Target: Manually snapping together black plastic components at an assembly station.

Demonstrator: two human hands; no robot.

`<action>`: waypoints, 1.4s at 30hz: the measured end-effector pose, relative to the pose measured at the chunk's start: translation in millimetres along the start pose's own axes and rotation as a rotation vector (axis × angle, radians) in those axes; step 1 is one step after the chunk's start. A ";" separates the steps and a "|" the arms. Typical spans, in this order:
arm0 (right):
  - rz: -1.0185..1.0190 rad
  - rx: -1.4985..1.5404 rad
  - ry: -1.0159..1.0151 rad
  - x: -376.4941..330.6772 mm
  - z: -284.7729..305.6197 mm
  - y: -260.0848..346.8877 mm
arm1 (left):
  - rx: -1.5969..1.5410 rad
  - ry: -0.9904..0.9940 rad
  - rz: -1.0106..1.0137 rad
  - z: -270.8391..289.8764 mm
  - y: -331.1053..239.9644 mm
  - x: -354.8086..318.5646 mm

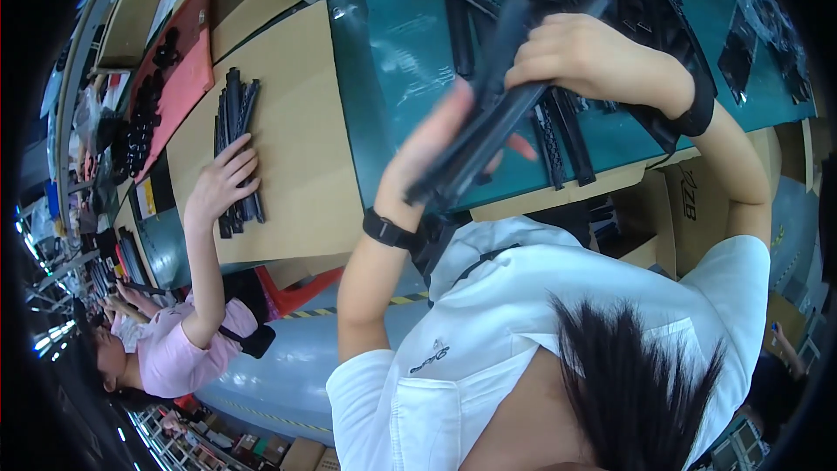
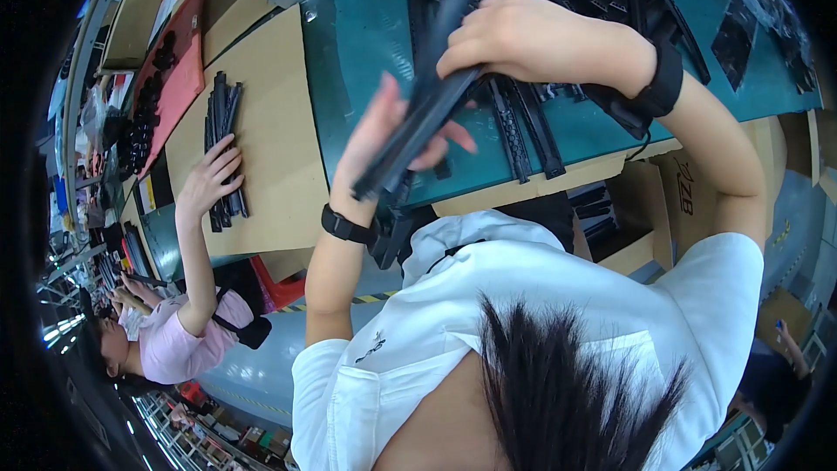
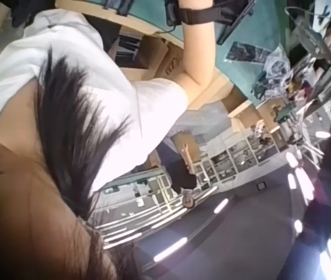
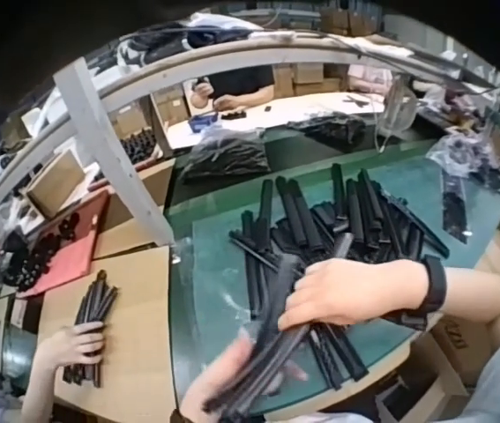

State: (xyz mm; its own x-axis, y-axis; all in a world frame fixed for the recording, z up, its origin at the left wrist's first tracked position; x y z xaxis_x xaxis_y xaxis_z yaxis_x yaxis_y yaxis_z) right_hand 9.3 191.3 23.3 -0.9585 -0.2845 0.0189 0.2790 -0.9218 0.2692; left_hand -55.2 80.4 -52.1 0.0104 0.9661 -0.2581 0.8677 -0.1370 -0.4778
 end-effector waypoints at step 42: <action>-0.954 1.156 0.124 22.4 -77.6 35.3 | 0.332 -0.272 -0.287 22.3 27.0 -27.1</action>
State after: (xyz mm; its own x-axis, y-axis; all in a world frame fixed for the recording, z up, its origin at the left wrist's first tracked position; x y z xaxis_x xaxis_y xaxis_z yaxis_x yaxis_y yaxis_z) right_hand 2.2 131.9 -41.5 -0.7210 0.2112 -0.6600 -0.6852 -0.0755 0.7244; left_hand -43.1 45.7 -76.8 -0.3730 0.8890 -0.2656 0.6115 0.0203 -0.7910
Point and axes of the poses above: each hand's wrist, its own x-axis towards the middle knuckle, its own z-axis out of the back of the hand, y = z × x, the point moved 5 cm from there along x, towards the middle knuckle, and after that the axes turned 8 degrees about -z, right-handed, at the moved point
